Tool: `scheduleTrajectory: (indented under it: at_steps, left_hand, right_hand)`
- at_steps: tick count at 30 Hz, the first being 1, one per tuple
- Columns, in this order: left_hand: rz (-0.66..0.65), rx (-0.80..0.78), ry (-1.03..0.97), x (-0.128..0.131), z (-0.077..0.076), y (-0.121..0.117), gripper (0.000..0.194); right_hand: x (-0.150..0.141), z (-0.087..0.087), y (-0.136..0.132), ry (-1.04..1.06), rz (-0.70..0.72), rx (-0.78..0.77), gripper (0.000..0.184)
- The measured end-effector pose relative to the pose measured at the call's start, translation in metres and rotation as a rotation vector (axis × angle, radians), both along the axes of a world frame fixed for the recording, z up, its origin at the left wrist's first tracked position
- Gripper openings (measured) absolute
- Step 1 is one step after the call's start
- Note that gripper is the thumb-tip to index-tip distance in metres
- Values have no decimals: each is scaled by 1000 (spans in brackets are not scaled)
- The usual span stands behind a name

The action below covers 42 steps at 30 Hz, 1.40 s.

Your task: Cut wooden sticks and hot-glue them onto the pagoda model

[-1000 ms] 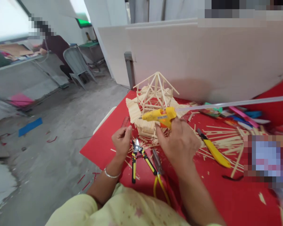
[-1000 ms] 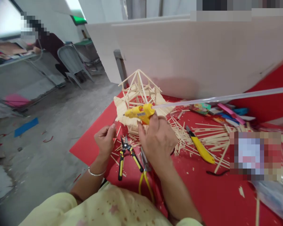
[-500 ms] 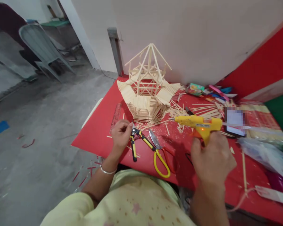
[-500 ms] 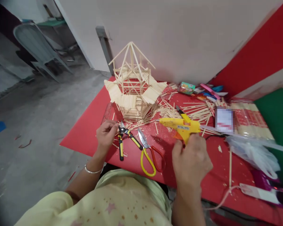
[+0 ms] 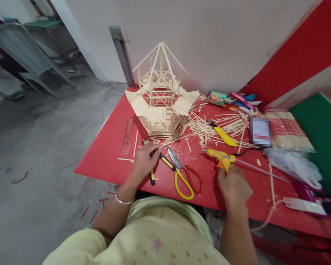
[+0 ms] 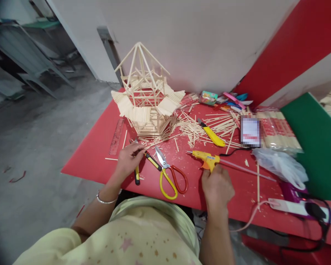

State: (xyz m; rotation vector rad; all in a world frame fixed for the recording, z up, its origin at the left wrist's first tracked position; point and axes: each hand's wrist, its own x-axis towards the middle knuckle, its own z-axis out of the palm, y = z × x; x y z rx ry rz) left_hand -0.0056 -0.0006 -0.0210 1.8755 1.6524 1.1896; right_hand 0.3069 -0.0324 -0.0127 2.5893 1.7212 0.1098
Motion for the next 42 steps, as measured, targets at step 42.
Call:
scheduleTrajectory:
  at_steps: [42]
  left_hand:
    - [-393, -247, 411, 71, 12, 26, 18]
  right_hand:
    - [-45, 9, -25, 1015, 350, 145, 47]
